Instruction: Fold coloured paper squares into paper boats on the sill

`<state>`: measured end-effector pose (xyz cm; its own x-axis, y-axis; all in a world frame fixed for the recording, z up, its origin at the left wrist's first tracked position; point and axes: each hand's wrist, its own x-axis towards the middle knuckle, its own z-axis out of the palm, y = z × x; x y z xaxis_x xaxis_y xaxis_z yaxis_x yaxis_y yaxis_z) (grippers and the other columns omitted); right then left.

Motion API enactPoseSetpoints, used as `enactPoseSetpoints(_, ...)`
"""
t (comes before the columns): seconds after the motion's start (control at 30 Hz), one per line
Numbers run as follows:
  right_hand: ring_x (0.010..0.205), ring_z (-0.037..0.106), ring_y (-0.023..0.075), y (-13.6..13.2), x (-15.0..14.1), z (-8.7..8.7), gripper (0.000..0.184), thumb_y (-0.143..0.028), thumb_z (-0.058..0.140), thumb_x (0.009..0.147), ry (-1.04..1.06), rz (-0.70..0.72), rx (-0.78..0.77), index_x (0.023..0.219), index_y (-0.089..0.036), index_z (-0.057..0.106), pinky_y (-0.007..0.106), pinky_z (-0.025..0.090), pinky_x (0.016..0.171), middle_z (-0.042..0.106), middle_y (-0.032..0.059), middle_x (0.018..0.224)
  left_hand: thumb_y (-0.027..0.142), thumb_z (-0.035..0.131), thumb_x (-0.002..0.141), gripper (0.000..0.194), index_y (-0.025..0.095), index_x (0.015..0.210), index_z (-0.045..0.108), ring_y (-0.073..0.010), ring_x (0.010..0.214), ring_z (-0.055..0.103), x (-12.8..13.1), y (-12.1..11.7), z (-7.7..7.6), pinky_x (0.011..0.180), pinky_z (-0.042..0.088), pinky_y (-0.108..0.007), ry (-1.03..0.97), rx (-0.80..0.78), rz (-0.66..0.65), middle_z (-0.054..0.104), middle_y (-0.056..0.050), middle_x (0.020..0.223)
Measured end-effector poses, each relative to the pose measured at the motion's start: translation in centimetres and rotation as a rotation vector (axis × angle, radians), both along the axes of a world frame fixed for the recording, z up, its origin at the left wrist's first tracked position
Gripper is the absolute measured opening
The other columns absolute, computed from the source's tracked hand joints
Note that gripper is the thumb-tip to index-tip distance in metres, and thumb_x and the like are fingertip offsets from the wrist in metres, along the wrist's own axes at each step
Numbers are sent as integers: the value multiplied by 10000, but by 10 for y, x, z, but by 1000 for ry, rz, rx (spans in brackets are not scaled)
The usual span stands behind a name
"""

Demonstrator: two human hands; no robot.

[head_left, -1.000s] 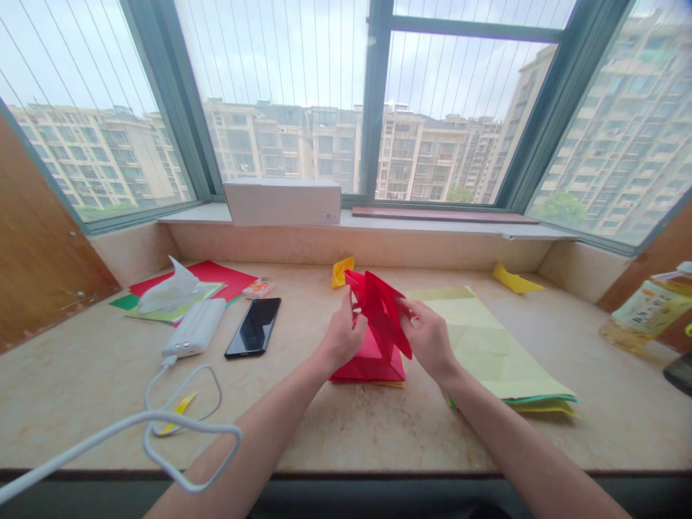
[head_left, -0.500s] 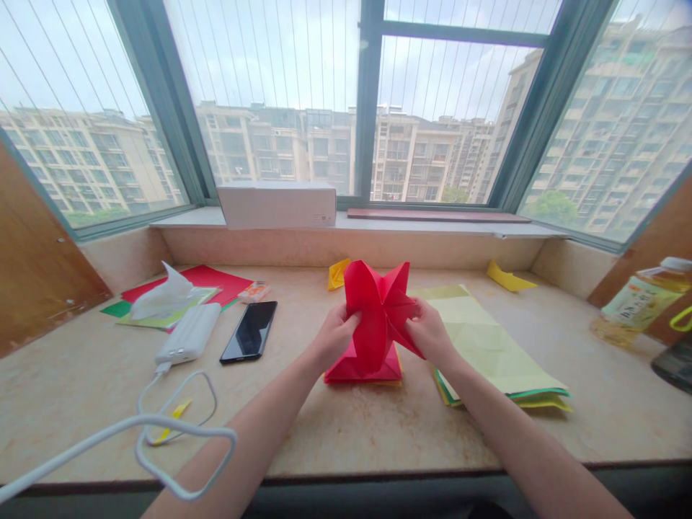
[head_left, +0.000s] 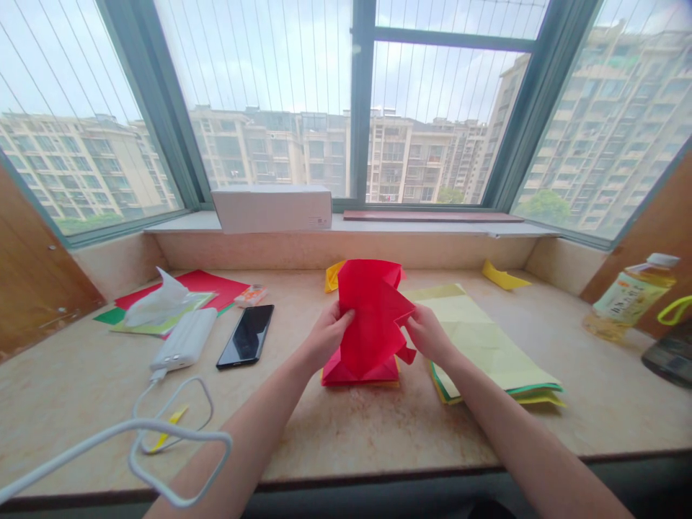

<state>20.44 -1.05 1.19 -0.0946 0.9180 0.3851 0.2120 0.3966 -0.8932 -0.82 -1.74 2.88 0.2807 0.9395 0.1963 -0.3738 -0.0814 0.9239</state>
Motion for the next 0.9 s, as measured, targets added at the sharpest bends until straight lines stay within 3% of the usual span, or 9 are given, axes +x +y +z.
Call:
enactPoseSetpoints(0.1,694,652,205,1,5,7,285,-443,579,840,188,-30,-155,784,-198,714,290,478,633,748,35,773,334,741,765,478,182,1195,598,-268,982,676,-4,3,3,834,540,-356,-14,20,66,724,-87,1029)
enactPoseSetpoints(0.23,701,662,192,-2,10,15,308,-490,644,802,362,42,-297,849,-197,726,266,460,603,765,50,839,313,725,776,422,172,1155,603,-240,922,680,-5,6,5,767,541,-311,8,43,101,712,-80,1024)
enactPoseSetpoints(0.43,675,651,191,-1,5,8,361,-558,675,784,452,81,-310,804,-199,706,271,464,590,762,43,810,280,708,786,469,179,1220,563,-206,804,676,-1,6,4,702,536,-295,34,37,110,713,-78,1020)
enactPoseSetpoints(0.67,631,674,197,0,6,9,302,-516,742,741,640,82,-354,829,-236,670,308,525,605,753,5,751,267,672,802,417,193,1206,603,-260,1020,650,-5,10,1,903,512,-377,76,61,154,707,-82,1076)
enactPoseSetpoints(0.9,610,677,204,4,20,14,354,-575,725,745,522,4,-259,802,-235,644,300,522,557,744,8,719,252,614,835,336,180,1162,636,-253,1005,644,-11,15,1,938,478,-385,173,73,200,702,-81,1084)
